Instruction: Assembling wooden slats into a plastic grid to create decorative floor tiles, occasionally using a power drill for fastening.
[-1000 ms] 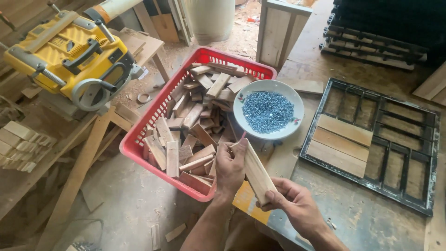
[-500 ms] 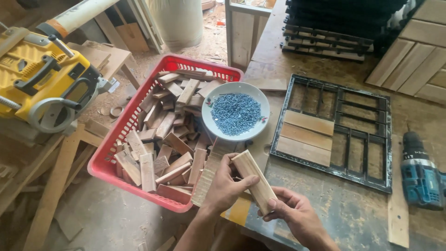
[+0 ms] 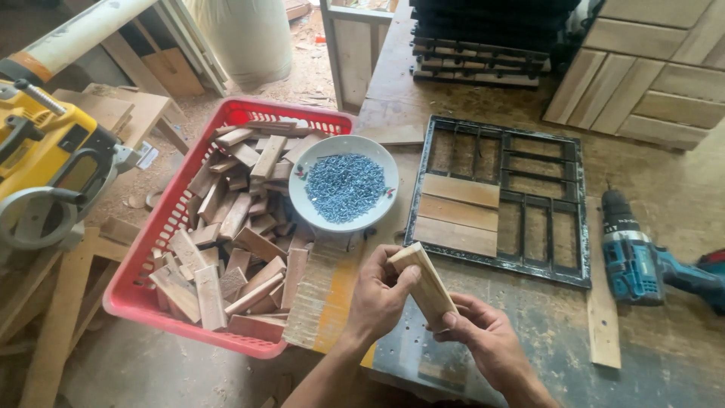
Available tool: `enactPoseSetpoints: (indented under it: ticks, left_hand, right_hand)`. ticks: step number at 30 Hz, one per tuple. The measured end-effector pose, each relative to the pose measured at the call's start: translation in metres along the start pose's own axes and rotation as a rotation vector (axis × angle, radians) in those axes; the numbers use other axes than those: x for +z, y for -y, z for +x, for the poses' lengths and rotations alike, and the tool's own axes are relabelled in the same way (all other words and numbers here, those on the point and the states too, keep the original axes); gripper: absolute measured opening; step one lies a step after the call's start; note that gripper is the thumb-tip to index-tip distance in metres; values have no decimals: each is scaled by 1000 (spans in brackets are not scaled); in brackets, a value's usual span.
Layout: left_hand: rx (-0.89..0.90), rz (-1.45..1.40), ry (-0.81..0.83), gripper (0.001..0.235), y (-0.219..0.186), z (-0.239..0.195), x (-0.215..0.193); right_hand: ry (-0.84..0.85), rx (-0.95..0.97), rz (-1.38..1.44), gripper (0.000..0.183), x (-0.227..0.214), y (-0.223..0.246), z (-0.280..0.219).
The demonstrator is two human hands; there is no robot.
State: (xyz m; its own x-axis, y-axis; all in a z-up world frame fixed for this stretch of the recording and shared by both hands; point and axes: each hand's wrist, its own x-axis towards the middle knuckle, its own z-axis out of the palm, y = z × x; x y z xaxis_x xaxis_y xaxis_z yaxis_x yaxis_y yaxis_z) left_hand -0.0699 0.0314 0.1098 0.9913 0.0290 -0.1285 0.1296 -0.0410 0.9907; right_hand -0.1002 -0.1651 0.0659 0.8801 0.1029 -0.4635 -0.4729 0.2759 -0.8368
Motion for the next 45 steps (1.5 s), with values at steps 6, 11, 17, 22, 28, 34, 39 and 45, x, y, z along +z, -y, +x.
enactPoseSetpoints:
  ticks: [6,11,17,22,28,34,39,45]
  left_hand:
    - [619,50,119,25,-8,16,39]
    - [1162,226,376,17,10,29,74]
    - [1052,497,478,53,40,62,99]
    - [635,837,422,94,22,85,108]
    - [546,1095,440,101,30,133,122]
    - [625,1165,528,101,40,145,127]
    - [571,1204,528,100,48,146,134]
    - [581,1214,527,103,45,145,129]
  right_hand:
    - [-343,-93,165,53,12,53,5]
    - [-124,-161,383,62,-44,60,24]
    - [-446,-155,233,52,-59,74,56]
    - [-596,-323,-234,41,-79,60,103]
    - [-808,-345,-844,42,-82,39,126]
    - [-679,-371,-866,37,-87,54,127]
    - [-648,-203,-857,42,-89,73,137]
    - [-560,-248,-1058,50,-113,84,155]
